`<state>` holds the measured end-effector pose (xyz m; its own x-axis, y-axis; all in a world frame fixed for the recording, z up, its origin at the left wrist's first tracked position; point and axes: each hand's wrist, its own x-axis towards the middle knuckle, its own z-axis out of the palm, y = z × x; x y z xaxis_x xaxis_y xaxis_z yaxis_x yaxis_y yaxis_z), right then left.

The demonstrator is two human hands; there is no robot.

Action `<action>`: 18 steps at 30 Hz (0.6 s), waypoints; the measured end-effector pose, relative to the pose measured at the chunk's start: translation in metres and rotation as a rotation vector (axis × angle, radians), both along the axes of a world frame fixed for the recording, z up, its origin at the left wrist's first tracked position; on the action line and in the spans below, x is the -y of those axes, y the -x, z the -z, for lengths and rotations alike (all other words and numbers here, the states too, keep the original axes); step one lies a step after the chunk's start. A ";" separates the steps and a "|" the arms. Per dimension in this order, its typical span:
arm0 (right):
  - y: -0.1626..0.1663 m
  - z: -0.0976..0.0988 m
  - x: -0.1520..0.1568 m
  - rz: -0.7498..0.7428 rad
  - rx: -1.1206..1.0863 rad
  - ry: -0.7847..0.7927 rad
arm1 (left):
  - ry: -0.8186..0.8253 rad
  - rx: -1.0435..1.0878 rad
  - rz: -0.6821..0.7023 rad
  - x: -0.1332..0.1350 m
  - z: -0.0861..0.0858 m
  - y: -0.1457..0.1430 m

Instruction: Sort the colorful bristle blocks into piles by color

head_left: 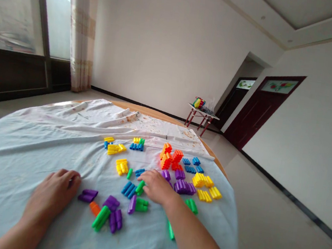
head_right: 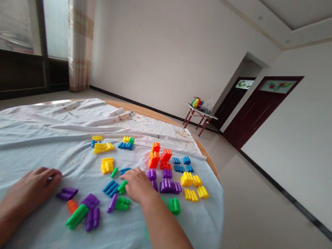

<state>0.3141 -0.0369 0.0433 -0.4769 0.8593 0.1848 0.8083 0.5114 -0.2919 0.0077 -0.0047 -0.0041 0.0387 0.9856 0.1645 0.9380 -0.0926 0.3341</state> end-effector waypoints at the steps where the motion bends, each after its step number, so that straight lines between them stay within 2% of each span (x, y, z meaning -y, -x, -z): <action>1: 0.002 0.003 -0.001 0.000 0.026 0.015 | 0.002 0.000 0.000 0.000 0.000 0.000; 4: 0.005 0.005 -0.002 0.070 0.051 0.055 | 0.008 0.012 0.003 -0.001 0.001 0.001; 9: 0.007 -0.002 0.004 0.317 -0.050 0.106 | 0.007 0.011 0.007 0.000 0.001 0.001; 11: 0.009 -0.003 0.006 0.376 -0.011 0.129 | 0.005 0.008 0.007 0.000 0.001 0.002; 18: 0.014 0.000 0.007 0.395 0.095 0.120 | 0.019 -0.007 0.009 0.000 -0.002 0.001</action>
